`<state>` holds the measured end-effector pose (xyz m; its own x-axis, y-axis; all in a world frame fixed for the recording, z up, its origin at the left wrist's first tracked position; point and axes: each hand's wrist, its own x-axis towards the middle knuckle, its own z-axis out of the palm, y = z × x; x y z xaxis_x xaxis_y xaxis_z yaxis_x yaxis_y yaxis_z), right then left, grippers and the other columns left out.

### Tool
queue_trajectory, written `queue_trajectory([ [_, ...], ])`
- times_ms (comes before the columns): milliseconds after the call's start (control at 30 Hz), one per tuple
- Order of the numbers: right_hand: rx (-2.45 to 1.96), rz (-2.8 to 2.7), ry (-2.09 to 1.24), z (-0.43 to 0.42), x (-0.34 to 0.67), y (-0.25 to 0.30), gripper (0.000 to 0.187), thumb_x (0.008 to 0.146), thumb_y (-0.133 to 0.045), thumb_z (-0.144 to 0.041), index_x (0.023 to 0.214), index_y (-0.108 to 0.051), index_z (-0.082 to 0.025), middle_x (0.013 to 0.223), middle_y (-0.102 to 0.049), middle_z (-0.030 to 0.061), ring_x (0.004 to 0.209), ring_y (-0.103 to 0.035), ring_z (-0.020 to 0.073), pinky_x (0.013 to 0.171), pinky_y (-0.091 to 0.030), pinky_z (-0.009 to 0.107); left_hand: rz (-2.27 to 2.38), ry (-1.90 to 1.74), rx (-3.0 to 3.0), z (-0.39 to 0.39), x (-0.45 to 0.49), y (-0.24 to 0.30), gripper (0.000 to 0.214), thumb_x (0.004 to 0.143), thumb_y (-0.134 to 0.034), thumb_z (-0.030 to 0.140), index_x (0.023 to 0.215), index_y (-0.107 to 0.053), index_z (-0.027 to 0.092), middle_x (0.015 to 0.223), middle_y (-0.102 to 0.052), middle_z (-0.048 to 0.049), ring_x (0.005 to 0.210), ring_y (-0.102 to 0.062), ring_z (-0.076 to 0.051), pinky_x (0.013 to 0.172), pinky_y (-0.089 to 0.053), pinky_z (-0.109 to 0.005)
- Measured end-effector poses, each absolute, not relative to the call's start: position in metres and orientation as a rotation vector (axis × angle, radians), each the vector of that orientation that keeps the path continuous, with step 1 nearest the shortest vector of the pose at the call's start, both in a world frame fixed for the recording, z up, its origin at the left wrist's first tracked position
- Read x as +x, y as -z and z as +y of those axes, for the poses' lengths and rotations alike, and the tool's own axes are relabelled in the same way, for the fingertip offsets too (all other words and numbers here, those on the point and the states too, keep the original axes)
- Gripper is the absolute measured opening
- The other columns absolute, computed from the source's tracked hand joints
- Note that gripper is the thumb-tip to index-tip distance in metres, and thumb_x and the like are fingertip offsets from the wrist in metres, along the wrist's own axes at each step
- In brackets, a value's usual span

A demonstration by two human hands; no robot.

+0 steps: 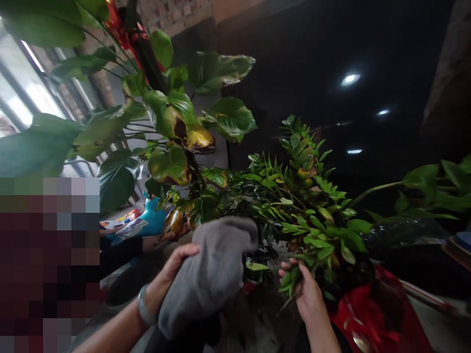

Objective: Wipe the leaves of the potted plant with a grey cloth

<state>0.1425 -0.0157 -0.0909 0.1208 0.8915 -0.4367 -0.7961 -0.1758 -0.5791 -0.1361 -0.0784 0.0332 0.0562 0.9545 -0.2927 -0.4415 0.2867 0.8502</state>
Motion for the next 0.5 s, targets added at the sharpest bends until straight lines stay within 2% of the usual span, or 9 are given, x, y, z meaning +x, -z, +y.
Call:
queue_trajectory([
  [67, -0.866, -0.127, -1.497, -0.015, 0.142, 0.090, 0.015, 0.057, -0.070, -0.027, 0.070, -0.065, -0.020, 0.066, -0.072, 0.0045, 0.058, -0.066, 0.0229, 0.055, -0.051, 0.033, 0.982, -1.379, 0.623, -0.053, -0.132, -0.051, 0.048, 0.054, -0.070, -0.002, 0.093, -0.066, 0.026, 0.096, -0.072, 0.0072, 0.095, -0.065, -0.014, 0.089, -0.045, -0.018],
  [133, -0.842, -0.116, -1.493, -0.014, 0.141, 0.089, 0.017, 0.056, -0.071, -0.027, 0.070, -0.064, -0.020, 0.068, -0.072, 0.0049, 0.062, -0.068, 0.0248, 0.058, -0.052, 0.035, 0.979, -1.439, 0.544, -0.024, -0.116, -0.057, 0.029, 0.063, -0.068, 0.011, 0.092, -0.066, 0.019, 0.084, -0.074, 0.0012, 0.088, -0.068, -0.018, 0.084, -0.050, -0.024],
  [167, -0.839, -0.110, -1.495, -0.014, 0.141, 0.090, 0.017, 0.056, -0.071, -0.026, 0.071, -0.064, -0.020, 0.068, -0.072, 0.0050, 0.063, -0.068, 0.0251, 0.058, -0.052, 0.035, 1.013, -1.384, 0.446, -0.013, -0.106, -0.054, 0.022, 0.066, -0.065, 0.017, 0.088, -0.066, 0.015, 0.074, -0.073, -0.0020, 0.081, -0.069, -0.021, 0.079, -0.052, -0.029],
  [233, -0.842, -0.108, -1.505, -0.014, 0.140, 0.092, 0.017, 0.057, -0.071, -0.026, 0.071, -0.064, -0.020, 0.067, -0.072, 0.0044, 0.062, -0.068, 0.0242, 0.056, -0.051, 0.034, 1.092, -1.135, 0.300, -0.008, -0.087, -0.036, 0.020, 0.070, -0.059, 0.020, 0.085, -0.066, 0.009, 0.059, -0.070, -0.0066, 0.069, -0.070, -0.025, 0.070, -0.054, -0.034],
  [367, -0.857, -0.161, -1.499, -0.016, 0.144, 0.097, 0.017, 0.059, -0.071, -0.028, 0.073, -0.065, -0.021, 0.064, -0.071, 0.0024, 0.053, -0.064, 0.0194, 0.051, -0.049, 0.029, 1.013, -0.642, 0.275, -0.039, -0.071, -0.001, 0.028, 0.060, -0.056, 0.014, 0.084, -0.067, 0.004, 0.057, -0.070, -0.0114, 0.055, -0.068, -0.025, 0.058, -0.053, -0.032],
  [433, -0.833, -0.191, -1.483, -0.017, 0.146, 0.098, 0.018, 0.059, -0.073, -0.030, 0.072, -0.065, -0.021, 0.063, -0.070, 0.0014, 0.051, -0.063, 0.0188, 0.052, -0.050, 0.030, 0.877, -0.626, 0.338, -0.046, -0.070, -0.007, 0.030, 0.055, -0.057, 0.012, 0.083, -0.068, 0.006, 0.061, -0.071, -0.0102, 0.056, -0.068, -0.024, 0.060, -0.052, -0.031],
  [500, -0.815, -0.195, -1.479, -0.018, 0.147, 0.096, 0.019, 0.057, -0.074, -0.030, 0.071, -0.065, -0.021, 0.065, -0.071, 0.0011, 0.055, -0.065, 0.0209, 0.055, -0.051, 0.033, 0.804, -0.765, 0.408, -0.037, -0.068, -0.028, 0.030, 0.054, -0.059, 0.010, 0.082, -0.068, 0.008, 0.062, -0.072, -0.0072, 0.057, -0.068, -0.022, 0.063, -0.052, -0.030],
])
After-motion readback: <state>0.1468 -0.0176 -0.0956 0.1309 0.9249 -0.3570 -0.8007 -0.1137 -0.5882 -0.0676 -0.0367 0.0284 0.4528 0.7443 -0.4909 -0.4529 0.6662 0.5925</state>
